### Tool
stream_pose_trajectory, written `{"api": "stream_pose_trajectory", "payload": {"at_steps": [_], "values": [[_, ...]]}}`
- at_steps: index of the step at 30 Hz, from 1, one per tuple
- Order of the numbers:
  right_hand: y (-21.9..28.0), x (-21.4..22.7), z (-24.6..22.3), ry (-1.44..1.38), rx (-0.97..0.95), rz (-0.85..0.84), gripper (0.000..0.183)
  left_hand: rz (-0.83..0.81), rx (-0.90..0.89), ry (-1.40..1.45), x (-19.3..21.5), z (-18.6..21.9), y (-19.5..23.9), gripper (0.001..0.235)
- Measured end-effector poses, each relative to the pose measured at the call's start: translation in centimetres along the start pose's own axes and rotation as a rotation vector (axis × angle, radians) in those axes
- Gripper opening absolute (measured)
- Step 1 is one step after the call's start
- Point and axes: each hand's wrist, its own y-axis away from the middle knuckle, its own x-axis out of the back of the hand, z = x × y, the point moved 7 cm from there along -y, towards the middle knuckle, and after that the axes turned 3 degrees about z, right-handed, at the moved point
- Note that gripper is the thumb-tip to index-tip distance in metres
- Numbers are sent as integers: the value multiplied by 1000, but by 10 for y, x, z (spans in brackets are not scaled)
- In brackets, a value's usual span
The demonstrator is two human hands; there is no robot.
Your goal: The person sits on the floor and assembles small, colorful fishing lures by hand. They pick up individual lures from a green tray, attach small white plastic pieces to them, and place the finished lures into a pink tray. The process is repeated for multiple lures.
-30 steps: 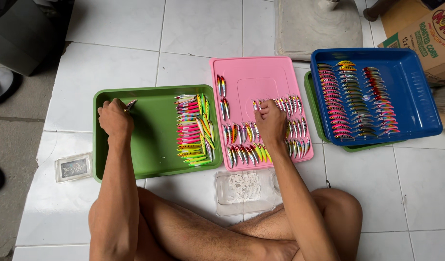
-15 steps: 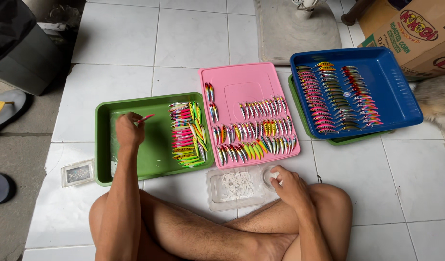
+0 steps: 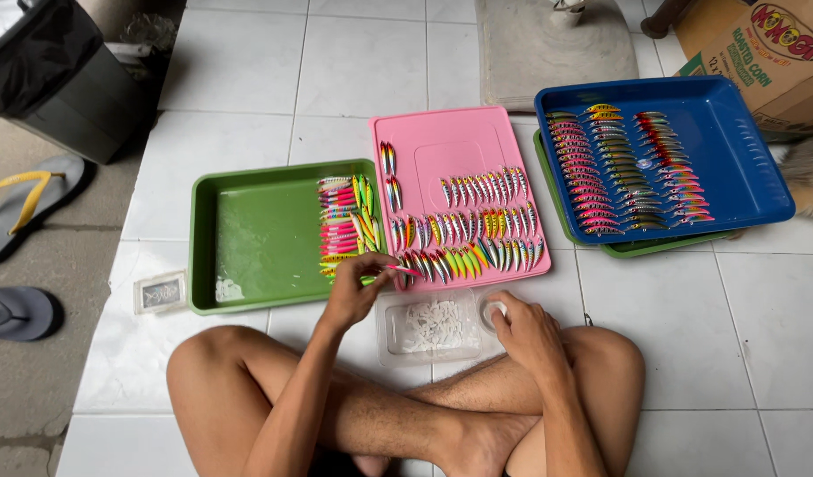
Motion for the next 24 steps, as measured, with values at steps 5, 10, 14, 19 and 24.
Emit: {"api": "stream_pose_trajectory", "payload": {"at_steps": [5,10,14,19,24], "values": [[12,6,-54,-336,550,244,38,-153,-70,2,-36,34,18,14],[22,0,-103,-389,791,234,40,-223,-94,21,-40,37,15,17],[23,-1,-111,-379,860,360,27,-281,-63,90,-35,43,18,28],[15,-17,-88,-432,862,435,16,-310,-72,116,-37,44,19,37],[10,-24,-72,-424,740,483,11,-320,-98,77,-38,41,15,33]]}}
